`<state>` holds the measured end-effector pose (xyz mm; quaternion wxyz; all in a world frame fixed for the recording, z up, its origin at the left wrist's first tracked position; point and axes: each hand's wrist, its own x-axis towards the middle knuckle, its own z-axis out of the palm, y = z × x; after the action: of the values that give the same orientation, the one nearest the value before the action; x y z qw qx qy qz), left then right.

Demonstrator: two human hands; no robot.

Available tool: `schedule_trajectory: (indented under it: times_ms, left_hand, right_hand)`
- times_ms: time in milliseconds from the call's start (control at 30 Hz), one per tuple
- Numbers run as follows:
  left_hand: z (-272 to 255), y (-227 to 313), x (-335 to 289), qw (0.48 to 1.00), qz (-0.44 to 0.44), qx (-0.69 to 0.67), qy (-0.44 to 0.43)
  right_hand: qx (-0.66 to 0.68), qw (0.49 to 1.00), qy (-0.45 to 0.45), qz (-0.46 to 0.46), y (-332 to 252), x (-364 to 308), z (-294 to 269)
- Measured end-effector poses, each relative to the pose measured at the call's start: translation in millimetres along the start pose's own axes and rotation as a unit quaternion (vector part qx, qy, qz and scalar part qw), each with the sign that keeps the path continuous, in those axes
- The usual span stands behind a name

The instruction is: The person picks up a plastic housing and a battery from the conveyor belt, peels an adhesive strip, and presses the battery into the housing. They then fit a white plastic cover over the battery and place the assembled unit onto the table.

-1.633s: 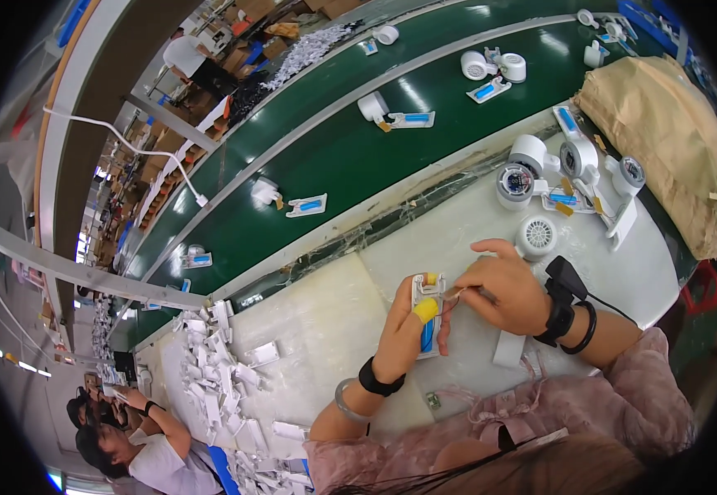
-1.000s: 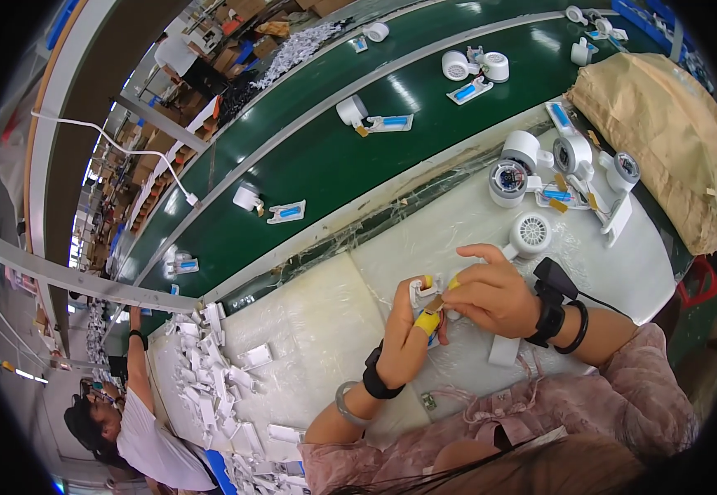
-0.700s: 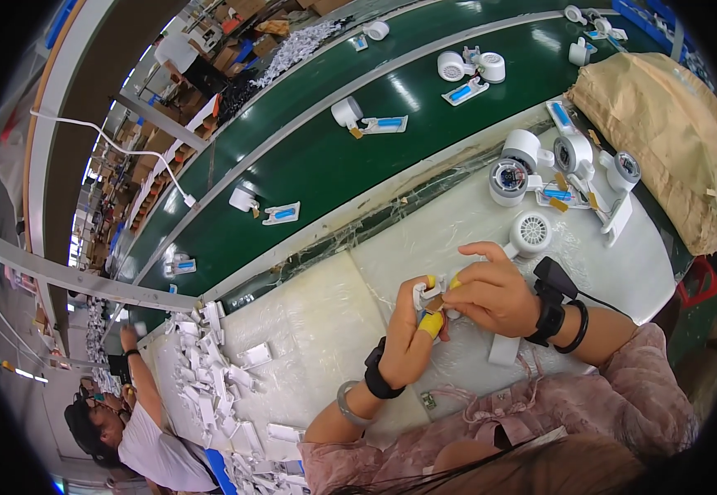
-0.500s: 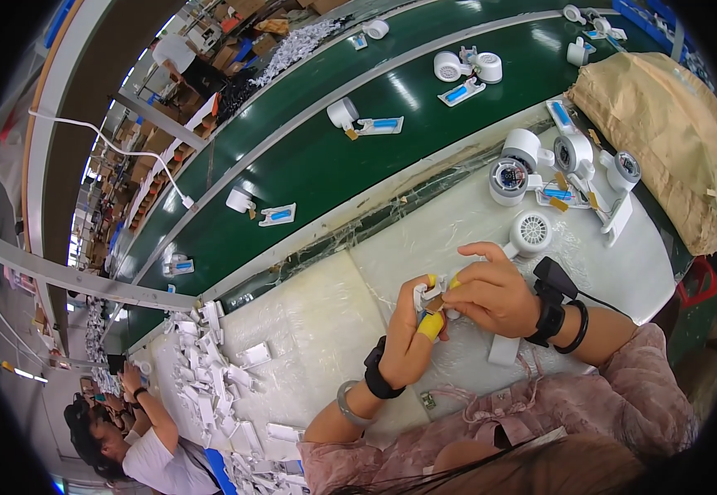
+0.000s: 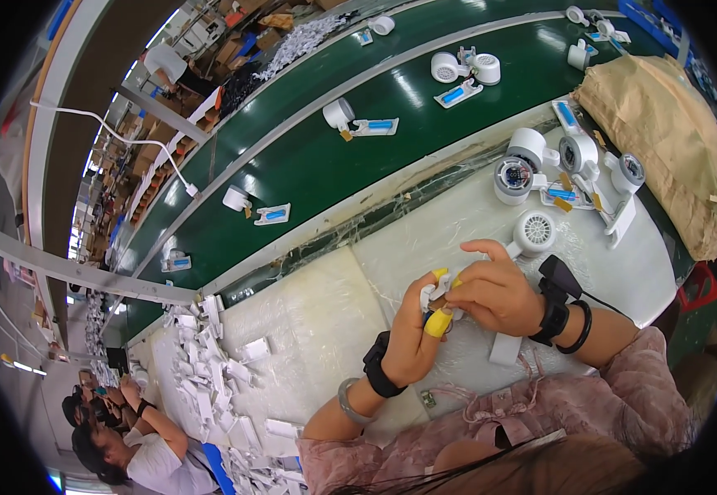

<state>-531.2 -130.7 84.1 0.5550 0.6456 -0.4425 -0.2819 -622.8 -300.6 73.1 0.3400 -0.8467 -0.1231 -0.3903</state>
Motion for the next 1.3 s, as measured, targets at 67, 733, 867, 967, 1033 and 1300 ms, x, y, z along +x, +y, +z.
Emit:
schedule_trajectory:
  times_ms: [67,733,867,967,1033,1300]
  left_hand:
    - [-0.6,-0.6,0.3,1.000,0.004,-0.007,0.001]
    - [-1.9,-5.7,-4.2,0.998,-0.025,0.048,-0.017]
    - [-4.0,-1.7,-3.7,0.999,-0.036,0.027,-0.021]
    - [-4.7,1.9,-2.5,0.998,-0.046,0.035,-0.023]
    - [-5.0,1.5,-1.5,0.999,-0.039,0.015,-0.017]
    - [-58.1,-14.2,60.8,0.976,-0.110,-0.091,0.165]
  right_hand:
    - [0.004,1.000,-0.007,-0.005,0.9,1.4,-1.0]
    - [-0.034,0.999,-0.012,-0.034,-9.3,2.9,-1.4]
    - [-0.035,0.999,0.000,-0.036,-6.9,-2.5,4.0]
    - [-0.029,0.999,-0.002,-0.041,-6.1,-3.2,3.2]
    - [-0.028,0.999,-0.006,-0.040,-5.7,-1.6,2.6]
    - [-0.053,0.999,-0.006,0.005,0.3,-0.1,4.3]
